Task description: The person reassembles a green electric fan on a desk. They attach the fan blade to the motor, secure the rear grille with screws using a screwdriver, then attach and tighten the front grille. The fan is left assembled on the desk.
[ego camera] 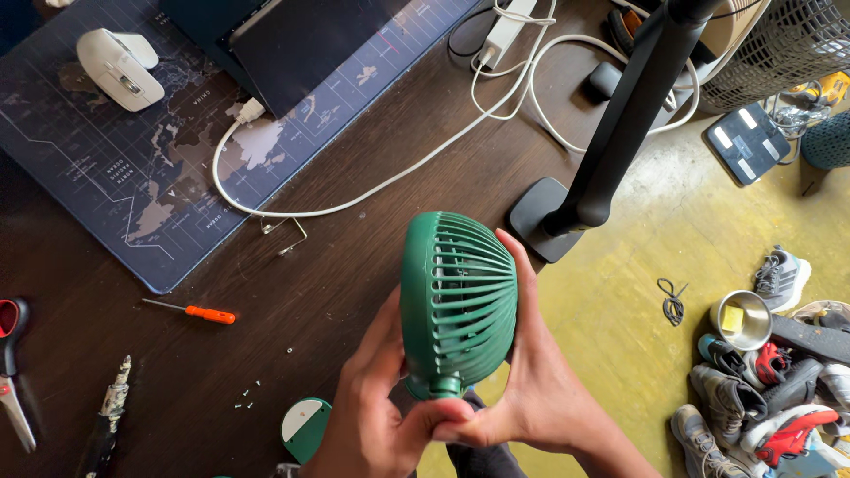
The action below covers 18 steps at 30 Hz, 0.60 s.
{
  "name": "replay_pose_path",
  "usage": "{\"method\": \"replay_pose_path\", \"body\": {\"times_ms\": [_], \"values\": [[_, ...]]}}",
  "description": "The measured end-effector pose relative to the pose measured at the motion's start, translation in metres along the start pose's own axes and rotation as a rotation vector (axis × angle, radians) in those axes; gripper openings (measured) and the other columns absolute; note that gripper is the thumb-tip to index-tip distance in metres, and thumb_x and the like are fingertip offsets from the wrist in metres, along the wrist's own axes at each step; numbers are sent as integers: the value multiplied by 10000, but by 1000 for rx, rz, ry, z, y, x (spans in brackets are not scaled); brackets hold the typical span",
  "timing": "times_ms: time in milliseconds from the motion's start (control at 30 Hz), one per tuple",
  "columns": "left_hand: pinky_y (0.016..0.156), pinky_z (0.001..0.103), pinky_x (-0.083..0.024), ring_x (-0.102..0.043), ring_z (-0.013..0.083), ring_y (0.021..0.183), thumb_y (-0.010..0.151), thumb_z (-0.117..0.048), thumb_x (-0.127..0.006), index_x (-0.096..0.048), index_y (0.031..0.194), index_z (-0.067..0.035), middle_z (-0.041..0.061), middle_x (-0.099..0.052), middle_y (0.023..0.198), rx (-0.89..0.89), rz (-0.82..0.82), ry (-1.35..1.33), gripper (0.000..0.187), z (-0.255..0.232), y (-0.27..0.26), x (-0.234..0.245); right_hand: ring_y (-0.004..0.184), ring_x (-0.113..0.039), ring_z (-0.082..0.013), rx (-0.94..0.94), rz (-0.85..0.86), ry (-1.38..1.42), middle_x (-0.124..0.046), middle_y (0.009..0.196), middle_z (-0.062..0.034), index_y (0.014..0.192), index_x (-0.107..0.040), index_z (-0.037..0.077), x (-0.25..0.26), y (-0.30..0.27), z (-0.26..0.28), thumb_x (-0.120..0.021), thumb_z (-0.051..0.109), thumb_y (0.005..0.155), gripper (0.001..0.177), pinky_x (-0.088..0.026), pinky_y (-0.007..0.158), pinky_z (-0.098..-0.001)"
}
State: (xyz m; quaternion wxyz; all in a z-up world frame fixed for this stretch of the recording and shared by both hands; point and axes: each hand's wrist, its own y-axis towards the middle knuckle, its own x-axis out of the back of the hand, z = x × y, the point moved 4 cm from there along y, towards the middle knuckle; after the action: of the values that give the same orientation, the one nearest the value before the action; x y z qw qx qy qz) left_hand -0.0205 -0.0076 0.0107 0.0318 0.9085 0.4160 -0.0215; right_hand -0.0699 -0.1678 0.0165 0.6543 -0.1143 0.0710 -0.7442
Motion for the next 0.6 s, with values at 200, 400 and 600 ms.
{"method": "replay_pose_path", "body": {"times_ms": [200,400,600], "values": [[1075,392,-575,-652,303,1351,909,-306,-796,-373,1548,79,247,-461,1585,61,-50,-142,857,3,-4,-1,1553,-431,-276,19,-17,-39,-443,1618,-159,1679,-43,85,-4,2,3,-925,406,513,1497,-306,1276,-421],[1152,402,-550,-623,324,1440,948,-303,-785,-465,1532,97,258,-491,1609,-49,-158,-95,777,-10,-9,-3,1586,-404,-283,81,6,-62,-432,1646,-169,1690,-67,66,-8,1,17,-909,381,548,1453,-272,1298,-416],[1029,351,-596,-678,285,1311,915,-359,-766,-377,1543,74,231,-520,1534,-29,-137,-102,856,-21,-4,3,1523,-416,-280,89,5,-43,-437,1591,-165,1656,-37,60,-12,4,25,-923,376,589,1422,-285,1242,-405]]}}
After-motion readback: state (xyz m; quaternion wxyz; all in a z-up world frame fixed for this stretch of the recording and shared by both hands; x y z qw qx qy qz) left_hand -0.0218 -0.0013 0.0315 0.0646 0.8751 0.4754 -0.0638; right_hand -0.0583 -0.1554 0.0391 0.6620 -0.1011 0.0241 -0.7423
